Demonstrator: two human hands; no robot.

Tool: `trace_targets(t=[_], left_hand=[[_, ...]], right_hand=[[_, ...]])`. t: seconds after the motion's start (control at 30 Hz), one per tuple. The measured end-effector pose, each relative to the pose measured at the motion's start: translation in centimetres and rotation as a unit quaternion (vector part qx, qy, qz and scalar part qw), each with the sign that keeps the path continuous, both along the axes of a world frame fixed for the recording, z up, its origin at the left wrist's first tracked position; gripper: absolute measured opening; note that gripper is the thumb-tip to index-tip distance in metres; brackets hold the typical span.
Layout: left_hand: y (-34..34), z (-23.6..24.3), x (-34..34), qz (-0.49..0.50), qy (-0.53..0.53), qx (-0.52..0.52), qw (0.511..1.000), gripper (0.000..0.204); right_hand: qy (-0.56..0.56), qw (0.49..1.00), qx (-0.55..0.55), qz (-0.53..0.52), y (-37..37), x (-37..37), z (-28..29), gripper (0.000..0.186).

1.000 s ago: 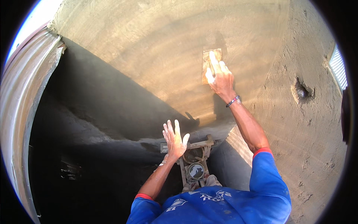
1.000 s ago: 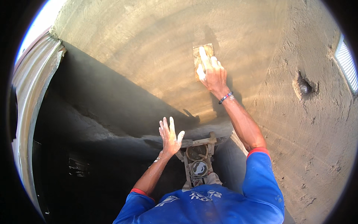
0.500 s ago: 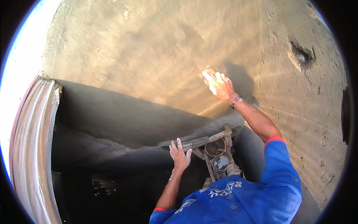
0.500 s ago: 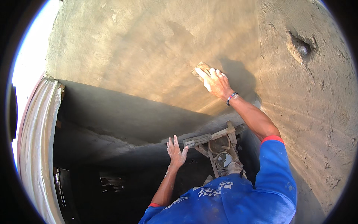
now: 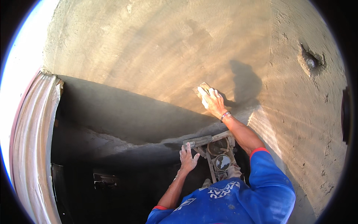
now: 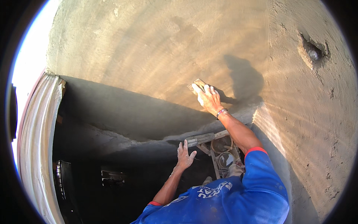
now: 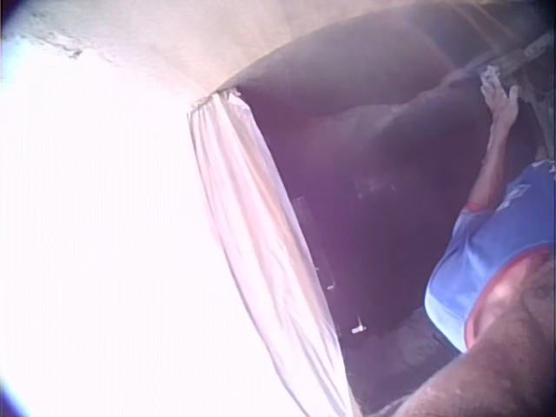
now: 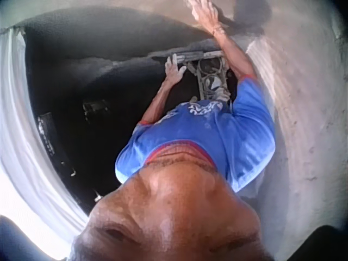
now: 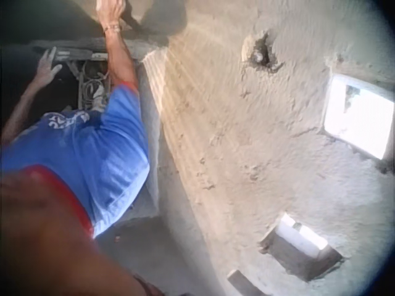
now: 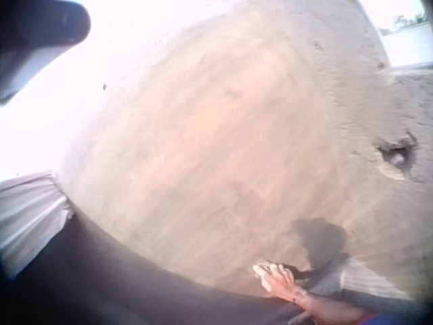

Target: The person uses a wooden block to smooth and level a damp plaster surface on a curved wall.

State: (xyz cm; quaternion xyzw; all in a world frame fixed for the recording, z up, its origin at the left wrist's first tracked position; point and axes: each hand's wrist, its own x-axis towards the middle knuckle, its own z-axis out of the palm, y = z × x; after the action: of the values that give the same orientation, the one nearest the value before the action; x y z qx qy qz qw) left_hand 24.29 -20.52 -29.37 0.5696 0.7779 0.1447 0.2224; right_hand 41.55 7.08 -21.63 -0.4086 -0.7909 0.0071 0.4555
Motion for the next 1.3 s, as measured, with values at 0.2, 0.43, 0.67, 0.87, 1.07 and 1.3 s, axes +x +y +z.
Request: trace_targets(t=[0.2, 0.43, 0.67, 0.87, 1.07, 1.3], left_hand=[[-3.4, -1.9, -0.5, 0.011, -0.013, 0.055, 0.998, 0.094], [-5.3, -2.7, -0.3, 0.063, -0.012, -0.094, 0.994, 0.091], [-3.6, 2.0, 0.9, 0.023, -0.037, 0.1, 0.994, 0.086], [3.1, 9.8, 0.9, -0.005, -0.017, 0.252, 0.968, 0.072], [12.3, 10.5, 0.7, -0.024, 0.044, 0.319, 0.946, 0.067], [17.3, 6.0, 1.2, -0.005, -0.074, 0.373, 0.925, 0.056]], right_hand=[[0.182, 0.982, -0.046, -0.012, -0.6, -3.8, 8.7, 0.063], [0.105, 0.994, -0.018, 0.003, -1.9, -6.0, 0.0, 0.062], [0.145, 0.988, -0.044, -0.015, -2.2, -6.7, 4.4, 0.064], [0.093, 0.993, -0.071, 0.026, -3.2, -8.9, 2.8, 0.068], [0.034, 0.982, -0.171, 0.076, -4.0, -8.6, -2.4, 0.072], [0.015, 0.955, -0.207, 0.213, -2.0, -5.1, -1.0, 0.066]])
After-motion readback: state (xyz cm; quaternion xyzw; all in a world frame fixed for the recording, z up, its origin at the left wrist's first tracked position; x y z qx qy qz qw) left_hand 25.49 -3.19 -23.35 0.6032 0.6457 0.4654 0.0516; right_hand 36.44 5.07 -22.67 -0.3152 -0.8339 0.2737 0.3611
